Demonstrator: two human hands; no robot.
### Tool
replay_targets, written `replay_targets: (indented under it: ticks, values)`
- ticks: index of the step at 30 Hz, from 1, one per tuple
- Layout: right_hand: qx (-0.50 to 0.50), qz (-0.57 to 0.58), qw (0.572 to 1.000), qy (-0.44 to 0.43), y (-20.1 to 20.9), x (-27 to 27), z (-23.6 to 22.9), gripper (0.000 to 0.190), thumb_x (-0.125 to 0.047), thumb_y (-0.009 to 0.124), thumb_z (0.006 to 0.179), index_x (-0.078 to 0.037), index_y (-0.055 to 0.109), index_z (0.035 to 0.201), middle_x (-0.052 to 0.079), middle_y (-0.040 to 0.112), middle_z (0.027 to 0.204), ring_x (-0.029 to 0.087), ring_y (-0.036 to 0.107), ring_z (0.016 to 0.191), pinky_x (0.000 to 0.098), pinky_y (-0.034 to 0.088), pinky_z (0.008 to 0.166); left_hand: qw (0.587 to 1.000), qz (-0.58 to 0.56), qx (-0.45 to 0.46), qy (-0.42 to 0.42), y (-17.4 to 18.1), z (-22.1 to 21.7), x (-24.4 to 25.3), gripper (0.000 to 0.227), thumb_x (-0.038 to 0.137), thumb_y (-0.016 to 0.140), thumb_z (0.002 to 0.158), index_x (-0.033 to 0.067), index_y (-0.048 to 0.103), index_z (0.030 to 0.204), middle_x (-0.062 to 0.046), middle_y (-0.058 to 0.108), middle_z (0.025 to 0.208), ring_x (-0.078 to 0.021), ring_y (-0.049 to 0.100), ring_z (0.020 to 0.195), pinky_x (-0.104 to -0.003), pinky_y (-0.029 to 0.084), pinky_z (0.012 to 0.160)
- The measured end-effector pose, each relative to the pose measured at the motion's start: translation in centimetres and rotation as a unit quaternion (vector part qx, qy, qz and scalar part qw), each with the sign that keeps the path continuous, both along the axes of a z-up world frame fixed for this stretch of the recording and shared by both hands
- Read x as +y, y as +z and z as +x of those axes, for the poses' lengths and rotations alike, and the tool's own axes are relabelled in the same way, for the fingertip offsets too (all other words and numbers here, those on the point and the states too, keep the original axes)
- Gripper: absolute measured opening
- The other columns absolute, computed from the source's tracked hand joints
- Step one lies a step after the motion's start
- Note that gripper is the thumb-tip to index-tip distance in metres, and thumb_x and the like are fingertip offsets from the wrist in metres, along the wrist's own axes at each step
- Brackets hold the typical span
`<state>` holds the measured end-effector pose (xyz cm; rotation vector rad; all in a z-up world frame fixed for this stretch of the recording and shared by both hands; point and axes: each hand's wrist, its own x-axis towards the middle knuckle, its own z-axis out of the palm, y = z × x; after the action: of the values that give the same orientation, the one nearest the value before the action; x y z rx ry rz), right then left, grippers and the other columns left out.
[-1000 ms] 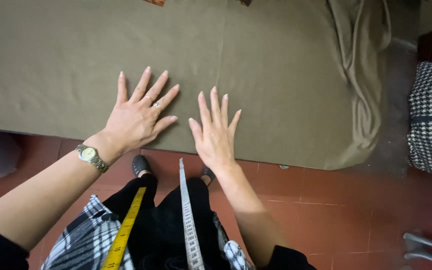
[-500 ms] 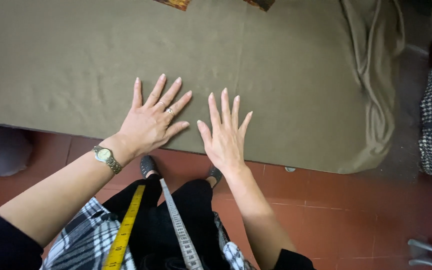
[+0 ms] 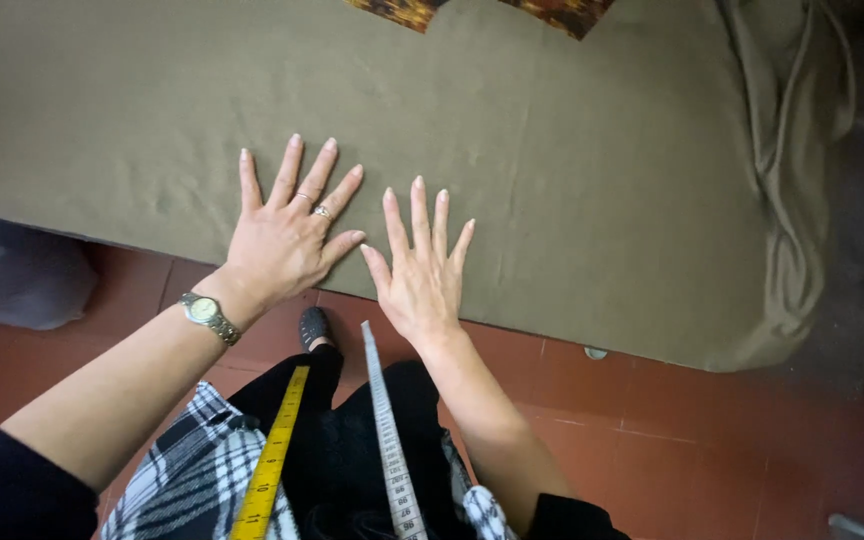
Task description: The person smooths a large piece of brown fabric on a table and then folds a smaller piece of light yellow fabric. They handle the materials by hand, smoothing out wrinkles and aligning edges before folding the yellow fabric in half.
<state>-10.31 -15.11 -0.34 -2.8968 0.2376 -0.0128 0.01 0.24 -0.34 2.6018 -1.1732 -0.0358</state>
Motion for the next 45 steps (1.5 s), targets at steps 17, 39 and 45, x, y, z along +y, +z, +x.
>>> replay_targets:
  ticks: [17,39,45]
  values:
    - [0.008,-0.001,1.000,-0.020,1.3,-1.3,0.6,0.061,-0.045,0.033,0.103,-0.017,0.018,0.155,0.016,0.005,0.161,0.044,0.007,0.146,0.0756,0.009,0.105,0.999,0.006,0.003,0.034,0.0,0.1,0.1,0.066,0.058,0.032,0.096,0.0254,0.027,0.153,-0.007,0.016,0.162,-0.0365,0.007,0.148,-0.075,0.003,0.108]
    - [-0.004,-0.085,0.996,-0.002,0.3,-0.4,0.9,0.064,-0.049,0.037,0.098,-0.016,0.027,0.152,0.020,0.015,0.159,0.045,0.018,0.143,0.0722,0.015,0.104,0.990,0.058,-0.030,0.125,0.4,1.4,2.7,0.070,0.062,0.033,0.095,0.0228,0.026,0.153,-0.008,0.015,0.161,-0.0374,0.010,0.147,-0.073,0.008,0.108]
    - [0.015,-0.063,0.998,-0.012,0.7,-0.3,0.8,0.063,-0.051,0.030,0.099,-0.017,0.024,0.153,0.019,0.014,0.159,0.044,0.015,0.143,0.0712,0.012,0.106,0.987,0.056,-0.020,0.149,0.4,1.8,3.9,0.070,0.062,0.034,0.094,0.0239,0.025,0.152,-0.007,0.016,0.161,-0.0358,0.010,0.147,-0.072,0.007,0.108]
